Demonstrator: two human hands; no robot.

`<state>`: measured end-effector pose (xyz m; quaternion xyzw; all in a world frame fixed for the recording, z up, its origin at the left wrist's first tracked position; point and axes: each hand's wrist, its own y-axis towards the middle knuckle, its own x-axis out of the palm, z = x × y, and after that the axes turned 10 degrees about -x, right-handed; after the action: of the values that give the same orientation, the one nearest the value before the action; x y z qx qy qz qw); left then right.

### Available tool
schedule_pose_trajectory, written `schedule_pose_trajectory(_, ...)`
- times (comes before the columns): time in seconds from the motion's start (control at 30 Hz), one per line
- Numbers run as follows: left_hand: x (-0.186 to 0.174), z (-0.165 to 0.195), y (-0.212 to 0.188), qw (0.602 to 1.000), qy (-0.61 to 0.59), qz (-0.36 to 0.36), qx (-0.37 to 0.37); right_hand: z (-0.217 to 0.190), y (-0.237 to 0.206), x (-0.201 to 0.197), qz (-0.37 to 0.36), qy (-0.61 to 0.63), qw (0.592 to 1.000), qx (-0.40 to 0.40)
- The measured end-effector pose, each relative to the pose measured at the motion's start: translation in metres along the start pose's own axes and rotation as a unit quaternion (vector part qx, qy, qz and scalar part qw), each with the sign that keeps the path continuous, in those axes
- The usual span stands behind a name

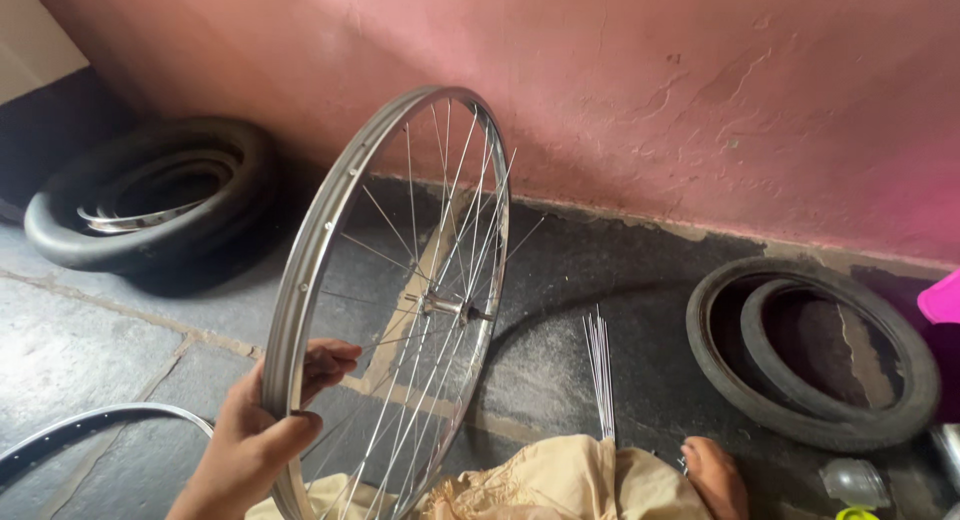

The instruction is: The person inserts bicycle spokes into the hub and rim of a wheel, threading them through the holes and securing them with nuts. The person works methodically, rotating the wheel to access different spoke holes and tightening each spoke by hand.

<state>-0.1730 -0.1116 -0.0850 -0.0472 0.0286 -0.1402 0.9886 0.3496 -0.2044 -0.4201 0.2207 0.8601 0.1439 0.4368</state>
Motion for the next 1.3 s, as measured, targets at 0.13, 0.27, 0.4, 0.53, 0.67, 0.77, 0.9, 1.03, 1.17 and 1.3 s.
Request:
schedule_pose_trajectory(0.13,0.007,0.003,0.003,0.999,-0.033,-0.021,0.023,-0.004,0.005,0.002,0.191,0.083,0.961,0.18)
schedule_pose_trajectory(0.27,0.031,0.008,0.016,0.999,-0.019,-0.016,0.042,-0.028,0.005,0.005,0.191,0.311,0.908,0.206)
schedule_pose_trajectory(0.4,0.067,0.009,0.031,0.999,-0.022,0.002,0.044,-0.11,0.005,0.012,0.043,0.484,0.859,0.16)
schedule_pose_trajectory(0.53,0.115,0.004,0.036,0.994,-0.091,-0.001,0.06,-0.222,0.0,-0.004,-0.156,0.557,0.815,-0.04)
schedule_pose_trajectory(0.67,0.165,-0.006,0.016,0.991,-0.104,0.003,0.083,-0.293,0.002,-0.03,-0.143,0.533,0.787,-0.276)
schedule_pose_trajectory(0.77,0.163,-0.009,0.0,0.983,-0.11,-0.1,0.104,-0.314,-0.003,-0.036,-0.182,0.583,0.765,-0.205)
schedule_pose_trajectory(0.9,0.123,-0.006,0.007,0.966,-0.017,-0.209,0.153,-0.308,-0.009,-0.038,-0.195,0.616,0.739,-0.191)
schedule_pose_trajectory(1.03,0.115,-0.018,0.033,0.94,-0.107,-0.308,0.103,-0.295,-0.014,-0.039,-0.207,0.612,0.742,-0.182)
schedule_pose_trajectory(1.17,0.123,-0.041,0.052,0.935,-0.105,-0.287,0.18,-0.285,-0.016,-0.036,-0.204,0.594,0.751,-0.203)
schedule_pose_trajectory(1.3,0.131,-0.057,0.058,0.926,-0.091,-0.286,0.23,-0.275,-0.025,-0.036,-0.17,0.578,0.76,-0.244)
